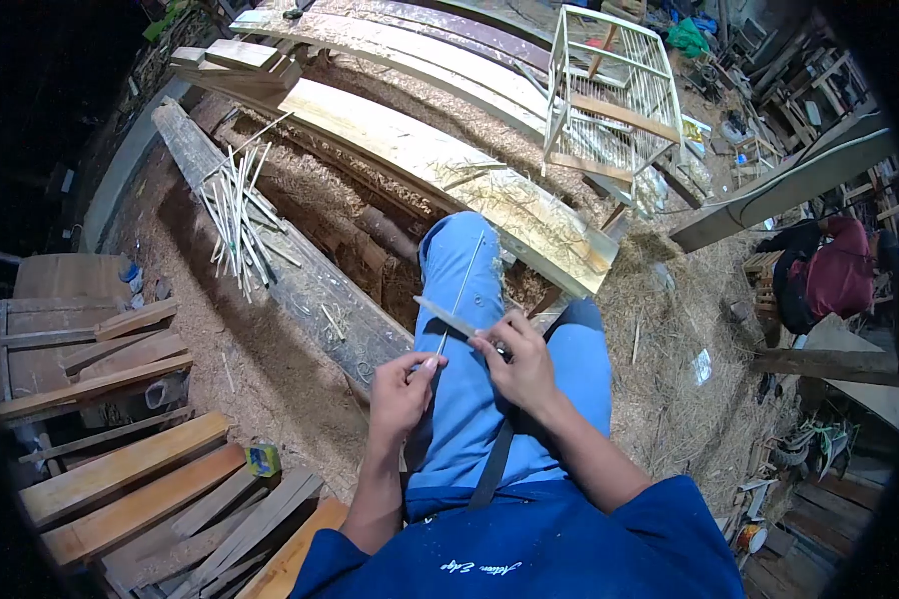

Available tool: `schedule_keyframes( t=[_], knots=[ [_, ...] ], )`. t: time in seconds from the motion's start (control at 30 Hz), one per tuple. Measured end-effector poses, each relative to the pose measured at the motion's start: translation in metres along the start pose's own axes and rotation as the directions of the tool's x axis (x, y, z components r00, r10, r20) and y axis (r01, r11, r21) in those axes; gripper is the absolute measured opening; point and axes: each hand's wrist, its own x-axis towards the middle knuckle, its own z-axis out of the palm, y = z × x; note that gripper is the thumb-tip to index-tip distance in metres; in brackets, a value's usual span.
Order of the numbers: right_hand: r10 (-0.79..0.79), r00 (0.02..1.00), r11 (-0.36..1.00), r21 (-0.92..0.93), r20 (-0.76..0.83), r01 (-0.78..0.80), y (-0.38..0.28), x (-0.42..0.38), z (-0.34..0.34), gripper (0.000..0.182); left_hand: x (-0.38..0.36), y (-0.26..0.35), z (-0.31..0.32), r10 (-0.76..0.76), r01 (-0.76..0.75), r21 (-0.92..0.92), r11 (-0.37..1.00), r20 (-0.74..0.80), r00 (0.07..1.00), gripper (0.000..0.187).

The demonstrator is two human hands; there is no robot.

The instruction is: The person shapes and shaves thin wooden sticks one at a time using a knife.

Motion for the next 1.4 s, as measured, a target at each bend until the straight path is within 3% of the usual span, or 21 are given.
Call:
schedule_keyframes(
  t=[0.2, 0.53, 0.6, 0.63, 0.77, 0.83, 0.87, 0.93, 0.97, 1.03, 1.27, 1.33, 1.4],
  knots=[
    [0.031, 0.999, 1.0, 0.001, 0.027, -0.031, -0.002, -0.008, -0.001, 0.013, 0.01, -0.009, 0.008, 0.06, -0.056, 0.066, 0.996, -0.064, 0.996, 0.02],
    [0.072, 0.997, 0.992, -0.102, -0.03, -0.075, -0.003, -0.005, 0.0, 0.014, -0.055, -0.028, -0.01, 0.049, -0.035, 0.097, 0.995, -0.145, 0.988, 0.02],
    [0.066, 0.997, 0.992, -0.106, -0.034, -0.069, -0.002, -0.003, 0.0, 0.015, -0.073, -0.029, -0.019, 0.024, 0.001, 0.15, 0.989, -0.165, 0.986, 0.019],
    [0.083, 0.996, 0.99, -0.114, -0.019, -0.085, -0.002, -0.002, 0.0, 0.016, -0.084, -0.022, -0.025, -0.085, 0.1, 0.101, 0.99, -0.144, 0.986, 0.019],
    [0.06, 0.996, 0.985, -0.16, -0.068, -0.07, -0.006, 0.003, 0.006, 0.014, -0.093, -0.028, -0.026, -0.074, 0.085, 0.057, 0.995, -0.179, 0.981, 0.019],
    [0.077, 0.994, 0.988, -0.125, -0.081, -0.086, 0.004, 0.01, 0.009, 0.015, -0.074, -0.037, -0.019, 0.175, -0.13, 0.199, 0.971, -0.231, 0.957, 0.02],
    [0.104, 0.99, 0.989, -0.092, -0.092, -0.113, 0.006, 0.014, 0.008, 0.017, -0.066, -0.03, -0.015, 0.185, -0.139, 0.197, 0.971, -0.238, 0.954, 0.02],
    [0.056, 0.997, 0.996, -0.072, -0.048, -0.059, 0.007, 0.019, 0.006, 0.015, -0.045, -0.014, -0.006, 0.004, 0.019, 0.12, 0.993, -0.192, 0.981, 0.021],
    [0.026, 0.999, 0.999, -0.028, -0.024, -0.027, 0.009, 0.02, 0.008, 0.014, -0.033, -0.013, 0.0, 0.017, 0.003, 0.097, 0.995, -0.21, 0.977, 0.021],
    [-0.006, 1.0, 0.999, 0.042, 0.007, 0.006, 0.01, 0.022, 0.01, 0.012, -0.004, -0.015, 0.009, 0.146, -0.085, 0.266, 0.96, -0.218, 0.965, 0.021],
    [0.002, 1.0, 1.0, 0.007, -0.001, -0.002, 0.018, 0.022, 0.01, 0.014, 0.02, -0.017, 0.014, 0.273, -0.225, 0.25, 0.942, -0.179, 0.945, 0.021],
    [0.047, 0.999, 0.999, -0.011, -0.028, -0.047, 0.016, 0.023, 0.009, 0.015, 0.013, -0.013, 0.008, 0.006, -0.003, 0.049, 0.999, -0.059, 0.998, 0.022],
    [0.039, 0.998, 0.999, -0.027, -0.041, -0.04, 0.015, 0.023, 0.01, 0.016, 0.005, -0.014, 0.004, -0.002, 0.001, -0.032, 0.999, -0.032, 0.999, 0.02]
  ],
)
